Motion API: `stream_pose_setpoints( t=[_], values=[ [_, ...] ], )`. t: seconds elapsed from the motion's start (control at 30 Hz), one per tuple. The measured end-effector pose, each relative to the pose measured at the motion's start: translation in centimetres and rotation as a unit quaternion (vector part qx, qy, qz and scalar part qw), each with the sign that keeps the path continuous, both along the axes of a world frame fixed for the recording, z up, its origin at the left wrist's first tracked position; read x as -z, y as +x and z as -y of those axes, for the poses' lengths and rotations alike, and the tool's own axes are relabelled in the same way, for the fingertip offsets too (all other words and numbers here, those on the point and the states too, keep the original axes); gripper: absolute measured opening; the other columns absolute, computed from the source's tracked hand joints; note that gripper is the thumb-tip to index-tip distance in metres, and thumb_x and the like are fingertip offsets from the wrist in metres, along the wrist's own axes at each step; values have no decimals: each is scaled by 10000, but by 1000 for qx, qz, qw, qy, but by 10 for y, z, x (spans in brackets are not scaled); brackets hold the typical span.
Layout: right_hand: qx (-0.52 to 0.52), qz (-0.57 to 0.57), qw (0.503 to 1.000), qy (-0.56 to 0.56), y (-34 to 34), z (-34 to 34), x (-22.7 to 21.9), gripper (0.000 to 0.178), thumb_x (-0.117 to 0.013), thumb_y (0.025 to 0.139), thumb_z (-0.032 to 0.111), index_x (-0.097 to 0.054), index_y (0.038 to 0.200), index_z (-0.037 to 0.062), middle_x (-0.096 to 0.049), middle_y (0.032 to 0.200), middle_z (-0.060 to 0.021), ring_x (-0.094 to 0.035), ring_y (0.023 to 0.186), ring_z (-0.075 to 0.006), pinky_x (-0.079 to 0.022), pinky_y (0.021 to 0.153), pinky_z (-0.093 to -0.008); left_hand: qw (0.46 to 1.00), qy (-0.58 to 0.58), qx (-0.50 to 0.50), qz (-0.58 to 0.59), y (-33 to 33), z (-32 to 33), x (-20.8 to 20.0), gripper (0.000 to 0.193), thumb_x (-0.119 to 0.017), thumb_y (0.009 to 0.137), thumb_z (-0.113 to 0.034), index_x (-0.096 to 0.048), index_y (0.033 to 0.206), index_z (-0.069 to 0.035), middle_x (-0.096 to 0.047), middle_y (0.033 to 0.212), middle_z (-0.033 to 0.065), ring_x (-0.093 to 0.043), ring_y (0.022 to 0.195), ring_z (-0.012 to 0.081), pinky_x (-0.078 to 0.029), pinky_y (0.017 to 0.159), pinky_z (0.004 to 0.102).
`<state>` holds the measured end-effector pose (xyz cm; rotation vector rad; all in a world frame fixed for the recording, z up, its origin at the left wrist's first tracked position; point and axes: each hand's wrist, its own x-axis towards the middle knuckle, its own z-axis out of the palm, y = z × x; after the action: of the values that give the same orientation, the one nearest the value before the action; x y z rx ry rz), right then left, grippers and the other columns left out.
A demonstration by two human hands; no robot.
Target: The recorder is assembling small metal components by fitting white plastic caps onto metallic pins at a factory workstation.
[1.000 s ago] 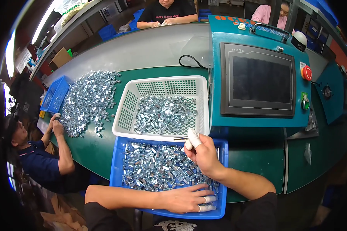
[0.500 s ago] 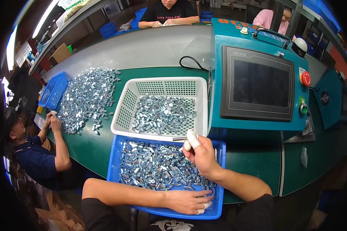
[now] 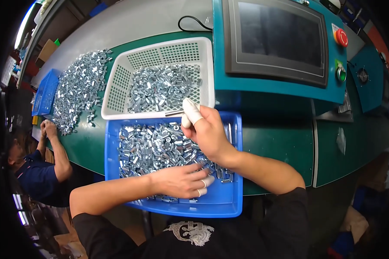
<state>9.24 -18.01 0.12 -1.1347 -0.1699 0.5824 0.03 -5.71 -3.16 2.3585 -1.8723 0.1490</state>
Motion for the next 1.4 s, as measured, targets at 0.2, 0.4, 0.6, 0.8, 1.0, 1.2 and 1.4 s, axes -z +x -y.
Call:
stream_pose_setpoints(
  t=[0.2,0.4,0.6,0.8,1.0,1.2,1.4],
  values=[
    [-6,9,1000,-4,-2,-2,2,359,-425,961,328,-486,703,86,-469,552,0,-340,433,-43,-247,394,-193,998,-31,-19,48,-5,-10,-8,151,-525,751,-209,-568,828,-86,-554,1143,105,-531,1059,246,-443,884,347],
    [-5,11,1000,3,-9,1,3,360,-423,963,325,-487,707,79,-469,551,-7,-350,434,-51,-266,405,-201,991,-42,-103,78,7,-32,-15,267,-542,712,-167,-612,946,-60,-555,1142,110,-539,1073,274,-439,928,374],
    [-12,6,1000,-4,-6,1,5,373,-413,969,335,-485,707,80,-471,548,-5,-332,414,-46,-256,385,-196,970,-83,-229,-11,7,-36,-38,372,-659,654,-164,-589,1005,-61,-562,1064,107,-553,1019,273,-447,888,395],
    [-8,-12,1000,-10,-4,0,-1,380,-408,972,335,-474,701,78,-461,543,-2,-319,407,-44,-246,373,-194,979,-3,-131,-159,-30,-42,-30,413,-574,792,-315,-538,1121,-67,-453,1291,153,-405,1228,316,-315,1032,446],
    [-10,-10,1000,-21,-4,-2,-3,397,-383,977,339,-456,689,77,-450,543,-7,-314,412,-53,-253,380,-202,989,40,-55,-130,-31,-40,-25,430,-459,846,-235,-457,1240,-63,-395,1357,167,-301,1321,328,-234,1092,471],
    [-14,-2,1000,-28,-3,1,2,400,-380,977,345,-452,690,76,-448,546,-7,-322,420,-55,-255,384,-202,995,21,21,-92,-35,-23,1,365,-399,868,-200,-478,1184,-35,-405,1357,181,-343,1302,334,-263,1080,463],
    [-14,-7,999,-35,-8,1,0,406,-385,975,352,-447,683,77,-444,542,-6,-326,420,-58,-254,384,-204,998,-21,10,-67,-15,-9,6,263,-461,816,-165,-545,1018,-19,-547,1097,133,-464,1170,305,-311,1045,453]
  ],
)
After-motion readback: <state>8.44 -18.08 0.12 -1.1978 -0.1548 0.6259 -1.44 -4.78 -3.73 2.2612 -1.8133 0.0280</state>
